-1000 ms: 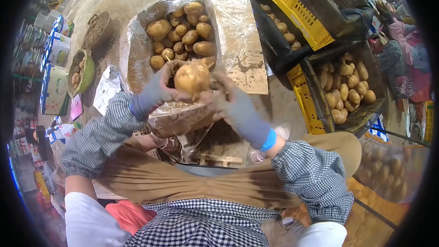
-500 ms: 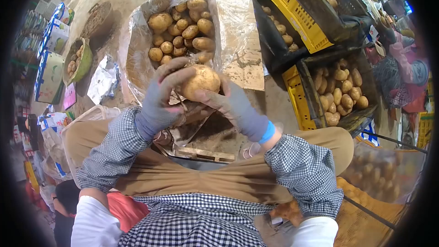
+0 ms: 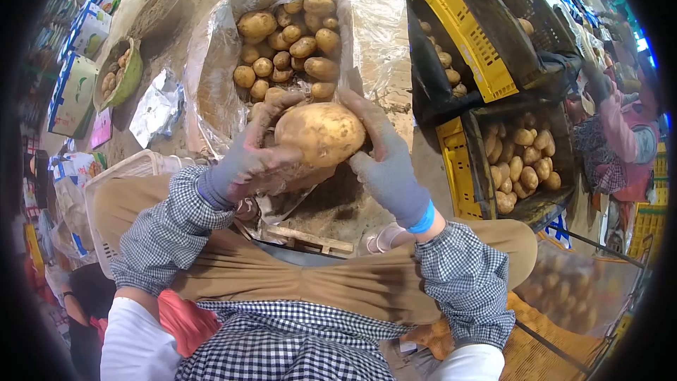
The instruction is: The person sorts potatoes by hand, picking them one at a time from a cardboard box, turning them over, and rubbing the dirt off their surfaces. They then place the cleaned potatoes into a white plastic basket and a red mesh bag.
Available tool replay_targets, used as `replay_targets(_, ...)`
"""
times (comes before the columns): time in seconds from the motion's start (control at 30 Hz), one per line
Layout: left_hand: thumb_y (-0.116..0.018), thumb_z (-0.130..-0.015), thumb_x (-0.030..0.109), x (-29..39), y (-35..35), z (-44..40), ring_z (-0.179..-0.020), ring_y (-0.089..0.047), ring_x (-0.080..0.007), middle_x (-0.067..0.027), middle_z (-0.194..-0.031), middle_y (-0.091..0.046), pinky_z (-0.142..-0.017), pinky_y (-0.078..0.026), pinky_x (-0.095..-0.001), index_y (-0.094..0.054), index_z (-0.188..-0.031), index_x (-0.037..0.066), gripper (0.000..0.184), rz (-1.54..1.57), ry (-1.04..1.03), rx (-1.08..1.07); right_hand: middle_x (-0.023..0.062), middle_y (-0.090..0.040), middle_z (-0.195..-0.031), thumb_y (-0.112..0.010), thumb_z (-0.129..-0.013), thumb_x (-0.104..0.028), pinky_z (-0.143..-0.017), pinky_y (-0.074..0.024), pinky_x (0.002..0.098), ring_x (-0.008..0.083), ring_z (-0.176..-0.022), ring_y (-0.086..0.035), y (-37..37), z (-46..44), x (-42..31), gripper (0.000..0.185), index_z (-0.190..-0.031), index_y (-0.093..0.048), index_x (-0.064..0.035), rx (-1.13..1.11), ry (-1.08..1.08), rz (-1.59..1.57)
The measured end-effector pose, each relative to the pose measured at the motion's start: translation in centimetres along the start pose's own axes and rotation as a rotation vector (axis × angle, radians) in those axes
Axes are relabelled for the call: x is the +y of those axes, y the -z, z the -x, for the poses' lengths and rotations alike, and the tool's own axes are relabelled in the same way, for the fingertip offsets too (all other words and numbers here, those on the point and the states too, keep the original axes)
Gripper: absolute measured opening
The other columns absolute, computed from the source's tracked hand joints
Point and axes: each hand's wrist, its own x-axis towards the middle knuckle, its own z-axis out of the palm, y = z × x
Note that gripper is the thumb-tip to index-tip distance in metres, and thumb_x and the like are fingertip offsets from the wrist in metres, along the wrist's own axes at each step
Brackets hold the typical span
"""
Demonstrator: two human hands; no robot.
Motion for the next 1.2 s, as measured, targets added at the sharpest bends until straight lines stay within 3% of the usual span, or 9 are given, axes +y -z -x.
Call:
replay_targets(0.13, -0.077, -0.076, 0.010, 0.2, -0.3, 0.5, -0.123, -0.048, -0.0208, -0.0127, -0.138, -0.042, -0.104, -0.042, -0.0343, -0.031, -0.142, 0.004, 0.080, -0.095, -0.006, -0.033, 0.0109, -0.044, -0.140, -0.052, -0.076, 0.006, -0.108, -0.0318, 0.0296, 0.0165, -0.128, -0.042, 0.4, 0.0, 0.8, 0.074, -0.146, -0.030, -0.0028, -0.061, 0.046, 0.117)
replay_targets(0.37, -0.072, -0.081, 0.010, 0.8, -0.3, 1.4, -0.124, -0.048, -0.0196, -0.0128, -0.138, -0.044, -0.101, -0.045, -0.0326, -0.034, -0.142, 0.002, 0.072, 0.135, 0.119, -0.036, 0.0103, -0.045, -0.134, -0.078, -0.073, -0.007, -0.103, -0.0392, 0.0310, 0.0185, -0.124, -0.045, 0.0, 0.0, 0.1, 0.081, -0.141, -0.036, -0.0032, -0.149, -0.202, -0.271)
replay_targets(0.47, -0.068, -0.085, 0.013, 0.5, 1.8, 0.9, -0.125, -0.047, -0.0205, -0.0135, -0.137, -0.044, -0.101, -0.045, -0.0327, -0.035, -0.141, -0.001, 0.066, -0.147, 0.066, -0.144, 0.0097, -0.045, -0.134, -0.082, -0.070, -0.008, -0.103, -0.0406, 0.0310, 0.0180, -0.123, -0.045, -0.1, 0.1, -0.3, 0.085, -0.141, -0.036, -0.0034, -0.155, -0.252, -0.340)
replay_targets(0.5, -0.065, -0.087, 0.014, -0.1, 3.0, 0.8, -0.125, -0.047, -0.0209, -0.0139, -0.138, -0.044, -0.101, -0.044, -0.0335, -0.035, -0.140, -0.002, 0.063, -0.669, -0.220, -0.186, 0.0099, -0.044, -0.135, -0.082, -0.070, -0.006, -0.103, -0.0403, 0.0311, 0.0181, -0.123, -0.045, -0.2, 0.1, -0.5, 0.085, -0.141, -0.035, -0.0031, -0.153, -0.261, -0.404)
replay_targets(0.57, -0.063, -0.089, 0.014, 0.2, 2.8, 0.9, -0.125, -0.047, -0.0213, -0.0144, -0.138, -0.044, -0.102, -0.044, -0.0343, -0.035, -0.139, -0.004, 0.060, -1.189, -0.509, -0.217, 0.0099, -0.044, -0.135, -0.081, -0.069, -0.005, -0.104, -0.0401, 0.0312, 0.0187, -0.124, -0.045, 0.0, 0.2, 0.0, 0.086, -0.141, -0.034, -0.0028, -0.147, -0.257, -0.465)
replay_targets(0.67, -0.060, -0.091, 0.015, 0.6, 0.9, 0.8, -0.122, -0.049, -0.0205, -0.0150, -0.134, -0.047, -0.100, -0.045, -0.0342, -0.037, -0.138, -0.003, 0.056, -0.216, -0.055, -0.068, 0.0100, -0.044, -0.135, -0.082, -0.068, -0.004, -0.105, -0.0397, 0.0316, 0.0198, -0.125, -0.045, 0.1, 0.2, -0.1, 0.090, -0.142, -0.031, -0.0024, -0.128, -0.252, -0.554)
replay_targets(0.73, -0.066, -0.087, 0.018, 0.6, 0.3, 0.8, -0.109, -0.055, -0.0167, -0.0116, -0.120, -0.057, -0.095, -0.046, -0.0299, -0.047, -0.132, 0.004, 0.051, -0.169, -0.126, -0.036, 0.0100, -0.044, -0.135, -0.082, -0.067, -0.004, -0.105, -0.0396, 0.0318, 0.0203, -0.125, -0.045, 0.1, 0.2, 0.0, 0.092, -0.143, -0.030, -0.0024, -0.119, -0.254, -0.586)
replay_targets(0.83, -0.068, -0.086, 0.016, 1.4, -0.5, 1.1, -0.121, -0.050, -0.0185, -0.0131, -0.132, -0.049, -0.101, -0.044, -0.0328, -0.039, -0.137, -0.001, 0.062, -0.085, 0.021, -0.045, 0.0098, -0.043, -0.135, -0.083, -0.066, -0.004, -0.105, -0.0399, 0.0324, 0.0207, -0.125, -0.045, 0.0, 0.1, 0.1, 0.094, -0.143, -0.029, -0.0027, -0.109, -0.254, -0.611)
replay_targets(1.2, -0.078, -0.076, 0.016, 2.2, 0.4, 1.4, -0.118, -0.053, -0.0222, -0.0132, -0.133, -0.048, -0.099, -0.046, -0.0361, -0.037, -0.139, 0.001, 0.078, -0.055, 0.049, -0.122, 0.0091, -0.043, -0.134, -0.085, -0.062, -0.003, -0.106, -0.0392, 0.0323, 0.0196, -0.125, -0.045, 0.5, -0.2, -0.2, 0.096, -0.142, -0.031, -0.0025, -0.129, -0.235, -0.469)
